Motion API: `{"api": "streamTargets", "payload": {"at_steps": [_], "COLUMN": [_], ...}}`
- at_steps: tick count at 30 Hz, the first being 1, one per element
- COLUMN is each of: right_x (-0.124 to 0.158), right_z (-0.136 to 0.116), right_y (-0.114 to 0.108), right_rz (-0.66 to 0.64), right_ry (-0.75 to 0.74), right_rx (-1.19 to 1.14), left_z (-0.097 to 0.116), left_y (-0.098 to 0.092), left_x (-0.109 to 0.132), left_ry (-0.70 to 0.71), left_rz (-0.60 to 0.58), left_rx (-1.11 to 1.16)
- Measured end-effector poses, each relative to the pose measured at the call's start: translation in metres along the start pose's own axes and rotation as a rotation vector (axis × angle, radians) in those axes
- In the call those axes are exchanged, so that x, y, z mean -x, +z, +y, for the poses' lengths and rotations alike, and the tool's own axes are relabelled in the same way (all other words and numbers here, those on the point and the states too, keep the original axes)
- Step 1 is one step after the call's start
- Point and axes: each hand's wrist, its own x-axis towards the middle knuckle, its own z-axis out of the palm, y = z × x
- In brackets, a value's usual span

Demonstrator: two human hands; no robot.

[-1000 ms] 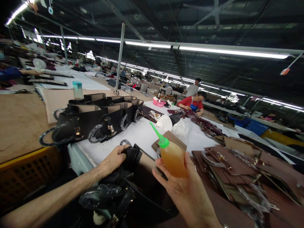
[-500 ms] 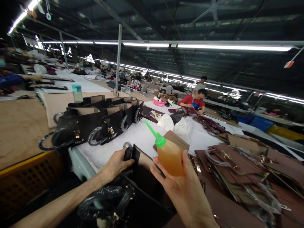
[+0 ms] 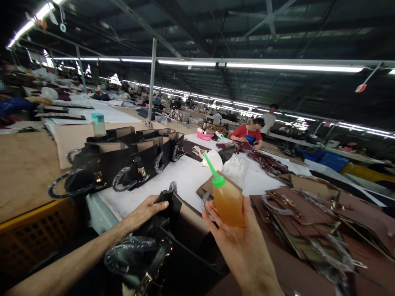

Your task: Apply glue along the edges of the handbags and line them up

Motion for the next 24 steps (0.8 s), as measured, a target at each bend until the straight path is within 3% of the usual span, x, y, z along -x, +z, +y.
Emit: {"api": "streamTargets", "payload": {"at_steps": [3,6,10,14,18,24], "right_x": [0.009,0.021,0.035,0.039,0.033,0.027], "right_z": [-0.011,-0.02,-0.024,-0.024,-0.025,-0.037], "right_y": [-0.007,-0.013,-0.021,-0.038,-0.066,-0.1], "right_rz": [0.027,-0.022,-0.095,-0.099,-0.05,-0.029], "right_ry": [-0.008,-0.028,0.0,-0.012,-0.213,-0.492], "right_rx": [-0.017,0.009,0.049,0.136,0.369,0.772], "left_z": [0.024,0.061,0.114,0.146,0.146,0.115], "left_y": [0.009,0.018,0.023,0.023,0.027,0.03], "left_x": [-0.005,-0.015,-0.032,-0.05,-0.058,-0.056], "left_ry": [0.036,0.119,0.269,0.251,0.077,-0.122], "left_rz": [-0.009,-0.094,-0.266,-0.406,-0.573,-0.67], "left_rx": [-0.016,-0.137,-0.433,-0.82,-1.106,-1.127]}}
